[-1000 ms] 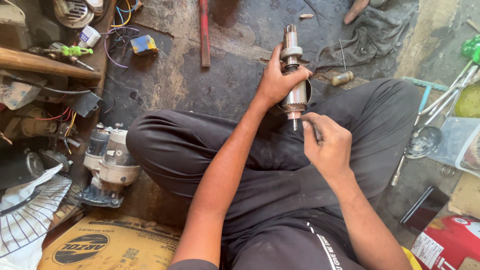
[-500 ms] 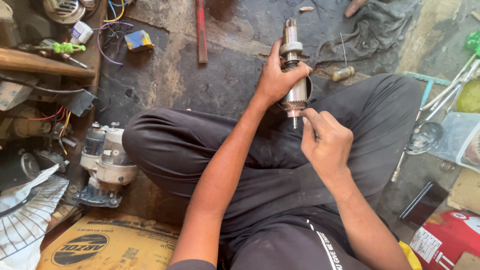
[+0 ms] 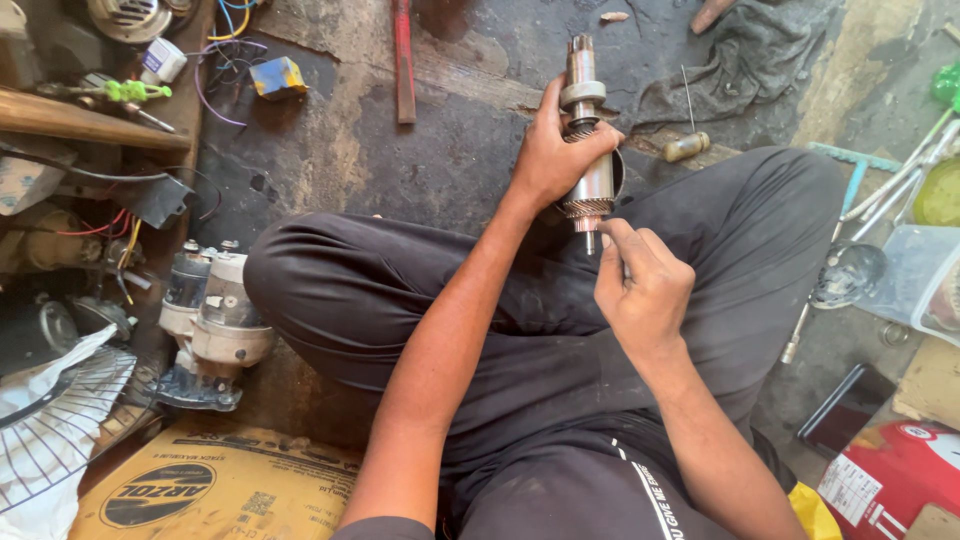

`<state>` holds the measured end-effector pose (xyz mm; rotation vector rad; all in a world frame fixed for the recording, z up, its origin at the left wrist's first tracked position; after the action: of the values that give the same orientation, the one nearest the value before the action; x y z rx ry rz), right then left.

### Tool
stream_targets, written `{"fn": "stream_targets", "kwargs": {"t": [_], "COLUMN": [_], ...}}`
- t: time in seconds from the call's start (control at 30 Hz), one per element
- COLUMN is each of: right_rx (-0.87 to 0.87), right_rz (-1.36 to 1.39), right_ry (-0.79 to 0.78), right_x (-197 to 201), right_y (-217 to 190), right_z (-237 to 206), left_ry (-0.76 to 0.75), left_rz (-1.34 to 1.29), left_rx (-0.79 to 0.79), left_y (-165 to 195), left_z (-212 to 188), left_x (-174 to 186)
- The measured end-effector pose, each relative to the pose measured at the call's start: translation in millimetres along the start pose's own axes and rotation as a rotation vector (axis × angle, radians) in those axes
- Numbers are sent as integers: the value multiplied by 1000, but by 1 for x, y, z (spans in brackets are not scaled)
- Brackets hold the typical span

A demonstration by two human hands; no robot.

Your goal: The person sits on the workshop floor holding an electric motor armature assembly in their lap. They use a small hand tool to work on the commutator end of the shaft, repeatedly turning and repositioning the armature while fitting and adjusting the component by hand.

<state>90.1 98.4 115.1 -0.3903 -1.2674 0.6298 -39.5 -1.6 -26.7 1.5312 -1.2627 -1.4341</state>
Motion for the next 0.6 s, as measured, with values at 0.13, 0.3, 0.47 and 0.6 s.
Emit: {"fn": "stream_targets", "kwargs": {"t": [0.13, 0.3, 0.47, 0.6], "right_rx": [-9, -179, -243, -171], "right_rz": [55, 198, 285, 312], "right_ry": [35, 27, 21, 48], "right_x": [-7, -17, -19, -16], "right_y": [4, 14, 23, 22], "right_z": [-5, -12, -13, -15], "left_ry": [1, 20, 10, 20], "left_rz": [5, 32, 31, 67], "left_rx": [-10, 23, 6, -7], "left_y": [-1, 2, 4, 3], "left_z": [1, 0, 1, 1], "left_x": [1, 1, 1, 1]}}
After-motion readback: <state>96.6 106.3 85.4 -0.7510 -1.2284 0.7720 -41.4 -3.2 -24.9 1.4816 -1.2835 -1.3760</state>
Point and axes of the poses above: each hand's wrist, its own z-axis towards the middle knuckle, its own x-axis out of the back of the hand, y = z × x, the point moved 3 cm from there along z, towards the middle knuckle, and after that the axes turned 2 degrees about x, right-handed, at the moved point
